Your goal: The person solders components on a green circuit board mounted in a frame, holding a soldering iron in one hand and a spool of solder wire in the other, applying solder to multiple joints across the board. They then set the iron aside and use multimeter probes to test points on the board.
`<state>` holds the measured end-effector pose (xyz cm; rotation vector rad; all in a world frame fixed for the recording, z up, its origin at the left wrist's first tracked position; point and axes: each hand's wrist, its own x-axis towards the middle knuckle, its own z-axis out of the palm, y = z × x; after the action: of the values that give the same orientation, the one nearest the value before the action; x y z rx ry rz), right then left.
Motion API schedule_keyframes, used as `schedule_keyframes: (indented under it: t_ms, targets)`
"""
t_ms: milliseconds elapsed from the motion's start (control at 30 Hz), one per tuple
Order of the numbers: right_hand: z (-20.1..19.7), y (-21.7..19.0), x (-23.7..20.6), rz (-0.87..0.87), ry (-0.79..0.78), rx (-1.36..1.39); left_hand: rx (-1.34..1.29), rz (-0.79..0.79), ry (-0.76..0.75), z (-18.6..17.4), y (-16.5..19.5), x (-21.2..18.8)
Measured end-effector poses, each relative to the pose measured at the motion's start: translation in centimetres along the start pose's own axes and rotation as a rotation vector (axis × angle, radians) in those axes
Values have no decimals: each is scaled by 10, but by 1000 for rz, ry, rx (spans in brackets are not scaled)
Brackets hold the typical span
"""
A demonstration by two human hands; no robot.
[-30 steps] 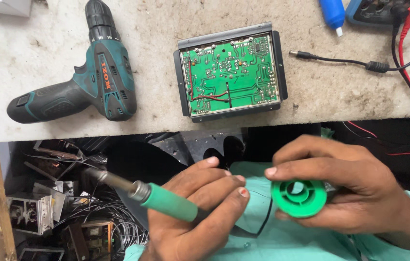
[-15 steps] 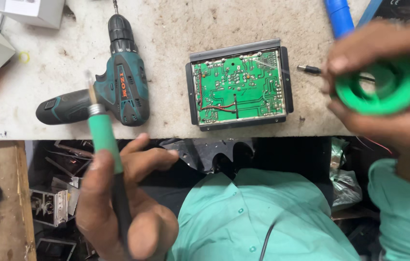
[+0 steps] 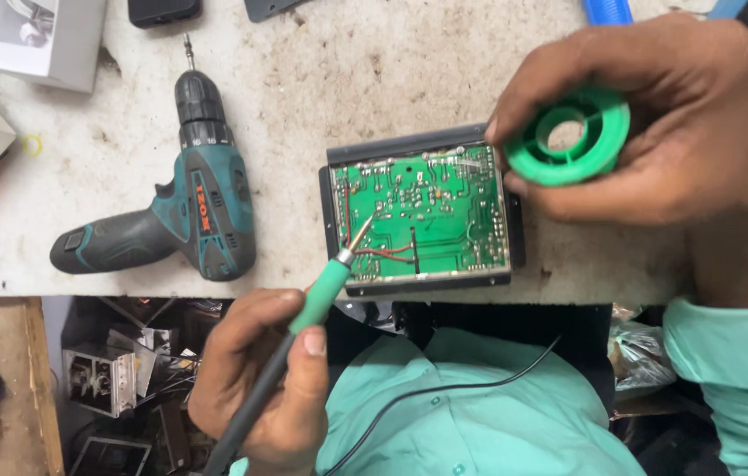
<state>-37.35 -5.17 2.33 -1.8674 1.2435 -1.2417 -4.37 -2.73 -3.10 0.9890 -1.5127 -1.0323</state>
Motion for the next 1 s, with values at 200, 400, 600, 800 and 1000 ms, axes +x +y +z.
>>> schedule_keyframes:
  t_ms: [200, 400, 600, 800, 1000]
  targets:
    - [-7, 2, 7, 30, -81, -22, -35, -54, -75, -5, -7, 11]
    - [0, 12, 5, 46, -91, -33, 46, -69, -46, 4, -12, 19]
    - [4, 18, 5, 1, -118, -70, 118, -19, -86, 9, -11, 29]
    - [5, 19, 7, -16, -129, -102, 208, -18, -70, 12, -8, 31]
    - [6, 22, 7, -15, -165, -129, 188, -32, -97, 11, -9, 34]
